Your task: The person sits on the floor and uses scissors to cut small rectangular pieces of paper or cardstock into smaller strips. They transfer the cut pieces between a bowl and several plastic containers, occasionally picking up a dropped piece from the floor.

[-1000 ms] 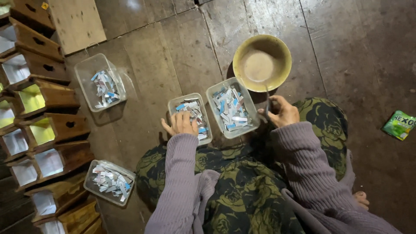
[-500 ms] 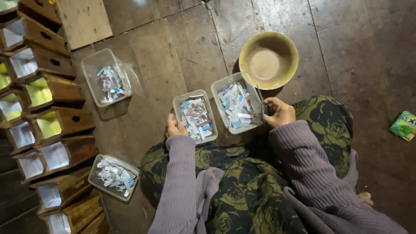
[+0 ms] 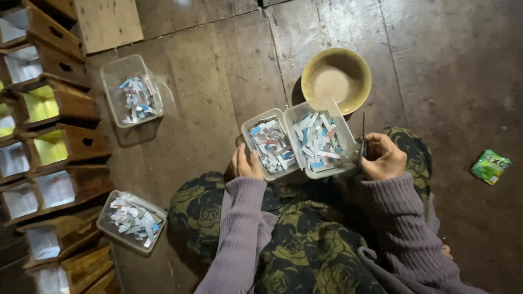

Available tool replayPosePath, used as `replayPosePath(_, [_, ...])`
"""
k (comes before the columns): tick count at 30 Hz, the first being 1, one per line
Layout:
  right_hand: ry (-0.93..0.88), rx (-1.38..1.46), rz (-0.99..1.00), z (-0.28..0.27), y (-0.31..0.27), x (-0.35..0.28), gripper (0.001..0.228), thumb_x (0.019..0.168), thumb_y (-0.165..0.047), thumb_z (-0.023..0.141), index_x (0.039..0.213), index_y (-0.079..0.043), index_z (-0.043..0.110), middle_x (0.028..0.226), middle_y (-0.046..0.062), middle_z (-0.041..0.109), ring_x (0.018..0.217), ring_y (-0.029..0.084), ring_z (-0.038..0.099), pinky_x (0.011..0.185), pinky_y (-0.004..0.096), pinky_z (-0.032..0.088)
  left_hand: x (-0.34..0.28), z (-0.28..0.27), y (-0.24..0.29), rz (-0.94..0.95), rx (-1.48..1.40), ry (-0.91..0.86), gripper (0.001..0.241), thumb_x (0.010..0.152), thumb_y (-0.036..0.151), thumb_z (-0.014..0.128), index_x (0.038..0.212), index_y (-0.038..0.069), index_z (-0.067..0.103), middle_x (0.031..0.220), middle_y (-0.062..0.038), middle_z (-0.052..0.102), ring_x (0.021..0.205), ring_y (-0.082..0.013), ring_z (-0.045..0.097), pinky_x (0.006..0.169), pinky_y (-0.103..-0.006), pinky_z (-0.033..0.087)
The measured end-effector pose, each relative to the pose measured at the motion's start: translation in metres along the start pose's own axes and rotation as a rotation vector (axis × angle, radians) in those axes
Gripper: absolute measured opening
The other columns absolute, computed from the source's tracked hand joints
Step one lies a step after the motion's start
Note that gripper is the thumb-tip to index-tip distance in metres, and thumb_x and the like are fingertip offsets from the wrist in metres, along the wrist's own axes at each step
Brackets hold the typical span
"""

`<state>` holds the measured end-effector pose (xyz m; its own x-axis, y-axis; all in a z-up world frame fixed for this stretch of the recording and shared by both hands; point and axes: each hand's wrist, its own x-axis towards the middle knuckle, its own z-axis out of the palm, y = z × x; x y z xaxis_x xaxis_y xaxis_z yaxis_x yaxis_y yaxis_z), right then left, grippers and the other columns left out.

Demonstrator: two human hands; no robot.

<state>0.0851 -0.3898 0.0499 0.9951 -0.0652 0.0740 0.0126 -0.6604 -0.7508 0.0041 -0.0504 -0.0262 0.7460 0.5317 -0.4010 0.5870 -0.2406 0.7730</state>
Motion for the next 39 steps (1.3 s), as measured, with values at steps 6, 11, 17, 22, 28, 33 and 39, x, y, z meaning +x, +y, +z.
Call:
replayPosePath(6, [0.001, 0.192, -0.035, 0.007, -0.068, -0.013, 0.048, 0.066, 0.007, 0.078, 0.109, -0.013, 0.074, 0.075, 0.009, 0.073, 0.068, 0.023, 0.072, 0.063, 0.035, 0.058, -0.059, -0.024, 0.090, -0.054, -0.350, -0.279, 0.079, 0.093, 0.059, 0.059, 0.155, 0.015, 0.039, 0.144, -0.031, 0.050, 0.120, -0.0479, 0.060, 0.093, -0.0583, 0.053])
replayPosePath(11, [-0.035, 0.349, -0.128, 0.060, -0.118, -0.036, 0.055, 0.053, 0.011, 0.071, 0.103, -0.012, 0.076, 0.073, 0.014, 0.074, 0.070, 0.034, 0.075, 0.056, 0.041, 0.058, -0.049, -0.053, 0.065, -0.044, -0.521, -0.044, 0.054, 0.093, 0.004, 0.061, 0.145, 0.003, 0.051, 0.130, -0.034, 0.061, 0.092, -0.0466, 0.072, 0.062, -0.0568, 0.064])
replayPosePath(17, [-0.191, 0.370, -0.192, 0.108, -0.077, -0.028, 0.041, 0.074, -0.014, 0.088, 0.112, -0.014, 0.070, 0.077, 0.005, 0.078, 0.062, 0.021, 0.072, 0.060, 0.028, 0.055, -0.001, -0.124, 0.008, -0.088, -0.342, 0.078, 0.043, 0.095, 0.002, 0.056, 0.139, 0.007, 0.056, 0.125, -0.027, 0.067, 0.087, -0.0416, 0.073, 0.063, -0.0530, 0.064])
replayPosePath(22, [-0.213, -0.150, -0.100, 0.106, -0.019, -0.020, 0.057, 0.076, -0.015, 0.081, 0.128, -0.021, 0.061, 0.091, 0.017, 0.074, 0.089, 0.043, 0.072, 0.081, 0.053, 0.056, 0.045, -0.143, -0.031, -0.211, -0.119, 0.115, 0.042, 0.102, 0.002, 0.051, 0.140, 0.022, 0.056, 0.133, -0.014, 0.066, 0.107, -0.0372, 0.069, 0.079, -0.0517, 0.062])
replayPosePath(28, [-0.424, -0.172, 0.167, 0.149, 0.015, -0.029, 0.051, 0.076, -0.037, 0.084, 0.123, -0.038, 0.063, 0.100, 0.006, 0.079, 0.103, 0.035, 0.072, 0.092, 0.050, 0.055, 0.077, -0.120, -0.066, -0.168, -0.094, 0.009, 0.063, 0.086, 0.005, 0.076, 0.144, 0.013, 0.054, 0.135, -0.023, 0.063, 0.119, -0.0416, 0.063, 0.093, -0.0562, 0.058])
replayPosePath(33, [-0.511, -0.263, 0.277, 0.155, 0.021, -0.034, 0.048, 0.073, -0.035, 0.084, 0.116, -0.041, 0.063, 0.094, -0.003, 0.079, 0.100, 0.029, 0.074, 0.093, 0.047, 0.056, 0.017, -0.132, 0.068, -0.369, -0.467, 0.036, 0.065, 0.096, -0.006, 0.050, 0.156, 0.012, 0.033, 0.160, -0.030, 0.026, 0.140, -0.0473, 0.044, 0.114, -0.0551, 0.041])
replayPosePath(39, [-0.473, -0.221, 0.326, 0.122, 0.028, -0.041, 0.047, 0.070, -0.030, 0.082, 0.114, -0.039, 0.067, 0.083, 0.000, 0.078, 0.094, 0.029, 0.075, 0.087, 0.047, 0.057, 0.037, -0.099, -0.012, 0.333, 0.361, 0.340, 0.071, 0.087, -0.008, 0.063, 0.152, 0.010, 0.041, 0.152, -0.021, 0.039, 0.136, -0.0433, 0.044, 0.115, -0.0525, 0.041])
